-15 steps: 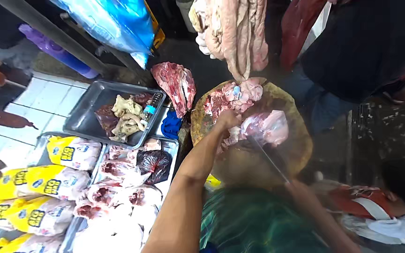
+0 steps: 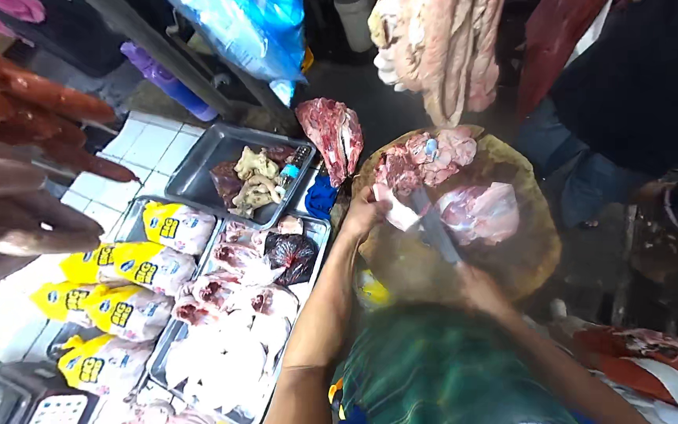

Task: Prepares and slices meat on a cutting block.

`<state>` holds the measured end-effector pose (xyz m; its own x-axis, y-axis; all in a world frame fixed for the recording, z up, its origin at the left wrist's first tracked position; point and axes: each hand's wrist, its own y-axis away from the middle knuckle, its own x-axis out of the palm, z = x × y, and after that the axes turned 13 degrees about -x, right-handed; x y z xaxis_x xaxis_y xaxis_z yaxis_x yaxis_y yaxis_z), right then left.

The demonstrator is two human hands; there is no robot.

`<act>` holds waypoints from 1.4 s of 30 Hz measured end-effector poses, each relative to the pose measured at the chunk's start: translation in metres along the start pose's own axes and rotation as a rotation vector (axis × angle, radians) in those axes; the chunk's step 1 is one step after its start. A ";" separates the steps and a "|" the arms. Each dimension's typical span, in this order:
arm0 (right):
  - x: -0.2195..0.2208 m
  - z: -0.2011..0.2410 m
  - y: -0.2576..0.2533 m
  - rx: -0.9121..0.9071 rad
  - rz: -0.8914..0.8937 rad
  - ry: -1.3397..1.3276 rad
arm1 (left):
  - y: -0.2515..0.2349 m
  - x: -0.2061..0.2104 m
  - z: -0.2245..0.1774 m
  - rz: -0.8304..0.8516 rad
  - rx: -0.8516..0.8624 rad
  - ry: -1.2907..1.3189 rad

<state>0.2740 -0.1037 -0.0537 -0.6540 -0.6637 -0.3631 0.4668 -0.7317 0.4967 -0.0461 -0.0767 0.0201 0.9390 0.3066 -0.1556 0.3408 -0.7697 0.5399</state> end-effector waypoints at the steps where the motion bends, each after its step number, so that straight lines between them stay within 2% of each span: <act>1: 0.000 -0.001 0.002 -0.013 -0.036 0.040 | -0.003 0.001 0.022 -0.085 -0.084 -0.158; 3: 0.003 -0.004 0.009 -0.090 -0.103 0.142 | -0.016 0.005 0.076 -0.199 -0.222 -0.406; 5: 0.007 0.003 0.013 -0.214 -0.142 0.241 | -0.021 0.007 0.107 -0.248 -0.246 -0.440; 9: 0.007 0.039 0.017 -0.570 -0.244 0.300 | -0.013 -0.001 0.110 -0.264 -0.248 -0.322; 13: -0.003 0.102 0.016 -1.072 -0.444 0.094 | 0.010 -0.027 0.123 -0.478 -0.299 -0.318; 15: -0.001 0.124 0.007 -1.228 -0.488 -0.054 | 0.024 -0.030 0.135 -0.552 -0.277 -0.298; 16: 0.005 0.120 0.001 -1.226 -0.484 -0.078 | 0.033 -0.028 0.142 -0.588 -0.235 -0.287; 17: 0.014 0.103 -0.005 -1.150 -0.457 -0.017 | 0.039 -0.025 0.147 -0.620 -0.191 -0.276; 18: 0.022 0.076 -0.011 -0.986 -0.394 0.131 | 0.042 -0.023 0.150 -0.652 -0.138 -0.279; 19: 0.028 0.053 -0.013 -0.729 -0.261 0.328 | 0.042 -0.020 0.152 -0.673 -0.069 -0.305; 20: 0.028 0.041 -0.016 -0.435 -0.086 0.479 | 0.037 -0.015 0.150 -0.671 0.019 -0.345; 21: 0.027 0.038 -0.021 -0.236 0.041 0.566 | 0.030 -0.009 0.148 -0.646 0.124 -0.398; 22: 0.025 0.043 -0.025 -0.139 0.111 0.604 | 0.020 -0.003 0.145 -0.607 0.236 -0.467; 24: 0.022 0.048 -0.021 -0.089 0.159 0.607 | 0.000 0.012 0.152 -0.505 0.421 -0.636; 25: 0.021 0.041 -0.022 -0.109 0.137 0.591 | -0.012 0.020 0.154 -0.442 0.456 -0.718; 27: 0.018 0.018 -0.025 -0.221 0.057 0.522 | -0.032 0.028 0.156 -0.391 0.444 -0.837; 29: 0.017 -0.006 -0.021 -0.336 -0.027 0.451 | -0.032 0.027 0.154 -0.396 0.409 -0.903; 32: 0.011 -0.012 -0.005 -0.352 -0.110 0.301 | -0.026 0.022 0.135 -0.405 0.399 -0.955; 33: 0.010 -0.012 -0.001 -0.359 -0.136 0.237 | -0.027 0.021 0.123 -0.358 0.425 -0.988; 35: 0.006 -0.012 0.005 -0.355 -0.166 0.115 | -0.038 0.021 0.101 -0.149 0.475 -1.119; 37: -0.001 -0.010 0.011 -0.318 -0.173 0.046 | -0.051 0.023 0.093 0.028 0.475 -1.257; 38: -0.006 -0.010 0.013 -0.299 -0.173 0.040 | -0.054 0.022 0.093 0.061 0.466 -1.283; 40: -0.015 -0.015 0.014 -0.256 -0.163 0.056 | -0.055 0.016 0.090 0.039 0.435 -1.210; 42: -0.016 -0.027 0.016 -0.225 -0.157 0.054 | -0.059 0.015 0.087 -0.068 0.379 -1.066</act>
<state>0.3079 -0.1088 -0.0615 -0.6992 -0.5422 -0.4660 0.4867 -0.8384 0.2453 -0.0482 -0.0752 -0.0862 0.4163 -0.1395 -0.8985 0.2143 -0.9453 0.2461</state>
